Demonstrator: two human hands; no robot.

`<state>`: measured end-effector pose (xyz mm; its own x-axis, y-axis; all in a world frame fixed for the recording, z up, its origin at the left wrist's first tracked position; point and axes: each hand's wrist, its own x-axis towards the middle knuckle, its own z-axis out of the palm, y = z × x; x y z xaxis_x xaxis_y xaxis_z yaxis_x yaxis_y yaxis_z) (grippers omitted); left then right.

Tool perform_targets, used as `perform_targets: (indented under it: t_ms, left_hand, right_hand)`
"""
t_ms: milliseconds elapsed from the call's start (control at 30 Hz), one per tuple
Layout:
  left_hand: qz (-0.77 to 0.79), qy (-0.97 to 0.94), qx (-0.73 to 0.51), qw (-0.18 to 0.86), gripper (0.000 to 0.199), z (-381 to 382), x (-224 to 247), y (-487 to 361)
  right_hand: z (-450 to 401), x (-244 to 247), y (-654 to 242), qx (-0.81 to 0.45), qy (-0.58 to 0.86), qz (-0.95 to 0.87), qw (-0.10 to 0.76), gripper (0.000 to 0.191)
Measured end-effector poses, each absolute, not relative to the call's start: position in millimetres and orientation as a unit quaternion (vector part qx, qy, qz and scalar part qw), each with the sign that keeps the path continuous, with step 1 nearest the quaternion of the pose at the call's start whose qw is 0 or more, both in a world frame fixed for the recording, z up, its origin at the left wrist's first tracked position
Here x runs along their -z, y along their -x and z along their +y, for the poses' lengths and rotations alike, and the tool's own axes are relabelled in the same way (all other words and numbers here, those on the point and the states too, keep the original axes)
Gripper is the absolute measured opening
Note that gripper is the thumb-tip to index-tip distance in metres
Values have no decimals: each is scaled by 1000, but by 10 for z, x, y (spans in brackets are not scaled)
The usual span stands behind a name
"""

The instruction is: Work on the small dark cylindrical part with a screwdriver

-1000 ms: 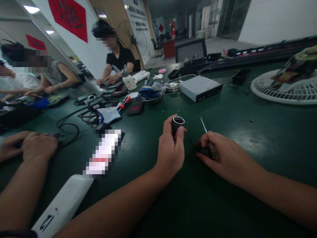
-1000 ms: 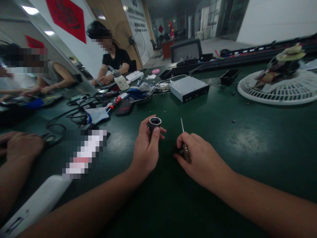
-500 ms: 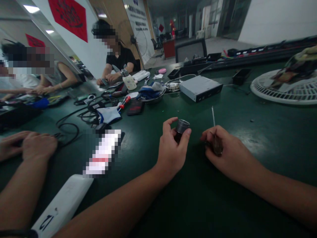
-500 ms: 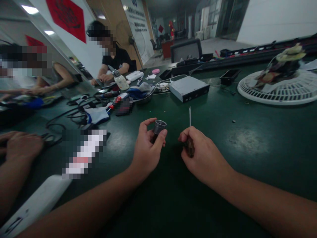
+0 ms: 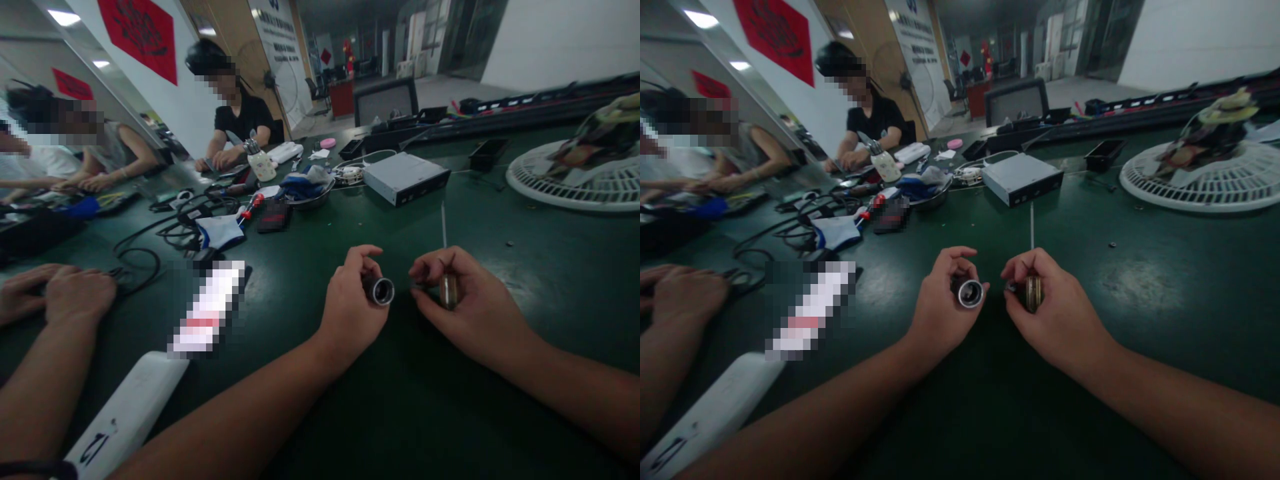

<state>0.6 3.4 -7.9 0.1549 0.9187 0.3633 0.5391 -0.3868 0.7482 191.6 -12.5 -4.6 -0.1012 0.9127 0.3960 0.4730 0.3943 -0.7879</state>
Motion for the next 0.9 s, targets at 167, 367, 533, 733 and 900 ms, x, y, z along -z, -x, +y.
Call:
perform_targets:
  t_ms: [167,367,533,733,900]
  left_hand:
    - [506,-748,-366,226,31,37,75,0]
    - [512,-750,-355,224,23,57,67,-5]
    - [497,-762,-354,217,22,52,32,-13]
    - [501,-765,-347,208,20,54,44,-10]
    - [515,-753,-349,214,22,58,80,-1]
  right_hand:
    - [-158,24,-1915,-242,483,-685,489,24]
    - [-159,78,-1934,-277,434,-686,514,28]
    - [-153,67,-1914,-273,442,-687,508,29]
    - [-132,24,-1892,-271,494,-699,442,24]
    - [-109,45,-1900,-254,532,-715,376,22]
